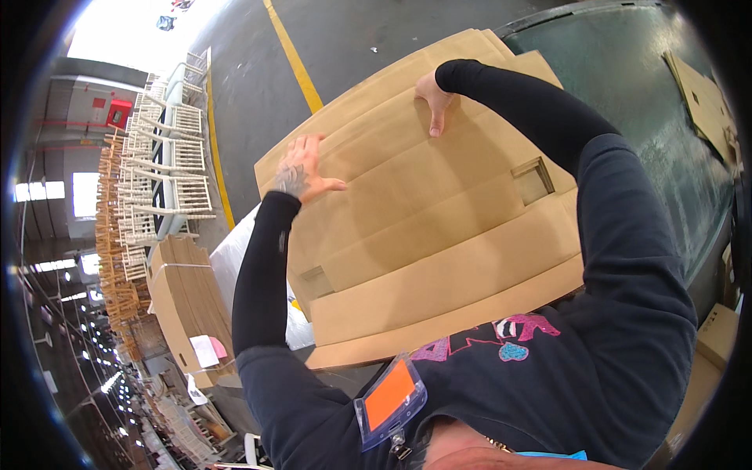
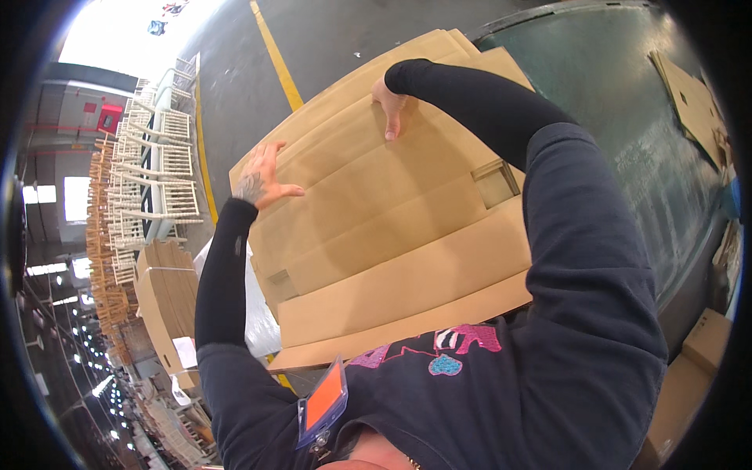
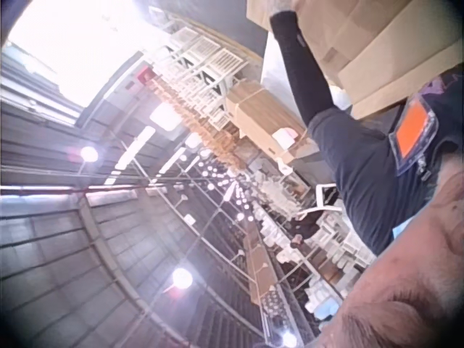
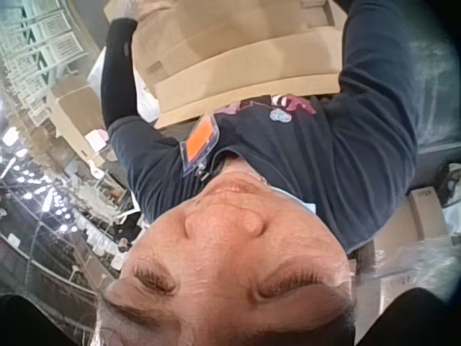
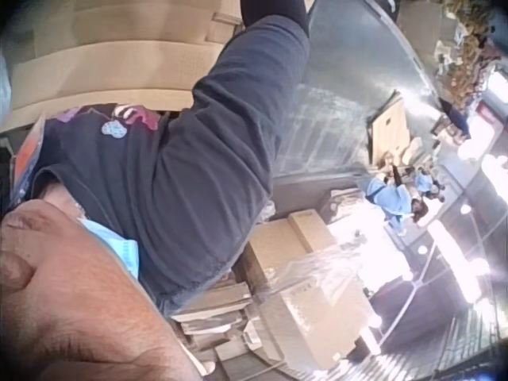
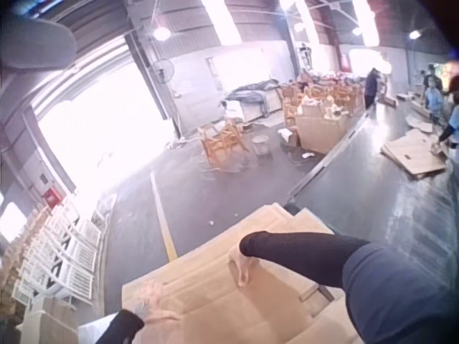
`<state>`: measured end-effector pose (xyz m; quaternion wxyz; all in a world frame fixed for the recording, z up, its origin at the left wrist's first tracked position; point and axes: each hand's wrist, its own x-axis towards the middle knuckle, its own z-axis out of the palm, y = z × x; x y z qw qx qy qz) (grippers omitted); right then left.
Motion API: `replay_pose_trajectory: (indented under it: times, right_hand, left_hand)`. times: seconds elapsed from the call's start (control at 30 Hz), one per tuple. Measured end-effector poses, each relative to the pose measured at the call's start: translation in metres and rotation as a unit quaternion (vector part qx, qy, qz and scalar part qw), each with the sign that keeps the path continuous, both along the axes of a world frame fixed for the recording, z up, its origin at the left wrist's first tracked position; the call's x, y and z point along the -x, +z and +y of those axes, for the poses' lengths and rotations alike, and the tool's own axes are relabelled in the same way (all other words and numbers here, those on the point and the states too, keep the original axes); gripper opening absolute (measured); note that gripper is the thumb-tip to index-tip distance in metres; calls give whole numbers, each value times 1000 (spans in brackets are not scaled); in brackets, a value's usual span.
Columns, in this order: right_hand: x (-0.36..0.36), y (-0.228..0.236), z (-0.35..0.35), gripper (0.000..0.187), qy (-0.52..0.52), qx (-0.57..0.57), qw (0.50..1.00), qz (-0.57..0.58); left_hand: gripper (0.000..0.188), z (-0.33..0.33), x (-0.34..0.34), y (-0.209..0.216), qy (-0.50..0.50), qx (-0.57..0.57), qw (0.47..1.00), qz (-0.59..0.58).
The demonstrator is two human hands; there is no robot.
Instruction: The person cuts plastic straps from a stack of flat cardboard pieces using a yellow utility knife, then removes the straps and separates the cardboard sheets one by one, placing them aside on the floor.
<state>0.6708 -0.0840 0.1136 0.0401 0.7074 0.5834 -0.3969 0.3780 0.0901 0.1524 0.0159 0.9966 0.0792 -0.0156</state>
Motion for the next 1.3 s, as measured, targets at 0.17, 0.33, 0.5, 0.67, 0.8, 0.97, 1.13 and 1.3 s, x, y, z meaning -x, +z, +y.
replay_pose_trajectory:
  times: [0.17, 0.33, 0.5, 0.67, 0.8, 0.97, 1.13, 1.3]
  right_hand:
    - [2, 10, -5, 90, 42, -14, 998, -35]
    - [10, 10, -17, 86, 1, -54, 995, -82]
    - [27, 17, -29, 76, -46, -119, 981, -145]
    - [72, -24, -101, 58, -73, -422, 848, -310]
    - [75, -28, -104, 59, -63, -430, 843, -316]
    - [62, -2, -86, 65, -59, -289, 911, -288]
    - [114, 3, -72, 67, 114, -541, 804, -219]
    - [205, -51, -61, 50, 349, -522, 770, 114]
  left_hand:
    - [100, 63, -28, -33, 112, 241, 921, 286]
    - [82, 62, -30, -39, 89, 234, 929, 272]
    - [65, 27, 3, -37, 131, 75, 984, 99]
    - [56, -30, 59, -76, 83, -133, 965, -210]
    - [53, -40, 61, -68, 126, -144, 969, -154]
    - [71, -4, -9, -20, 60, 144, 982, 110]
    - [81, 20, -63, -62, 70, 192, 968, 146]
    - [103, -4, -103, -28, 75, 179, 967, 168]
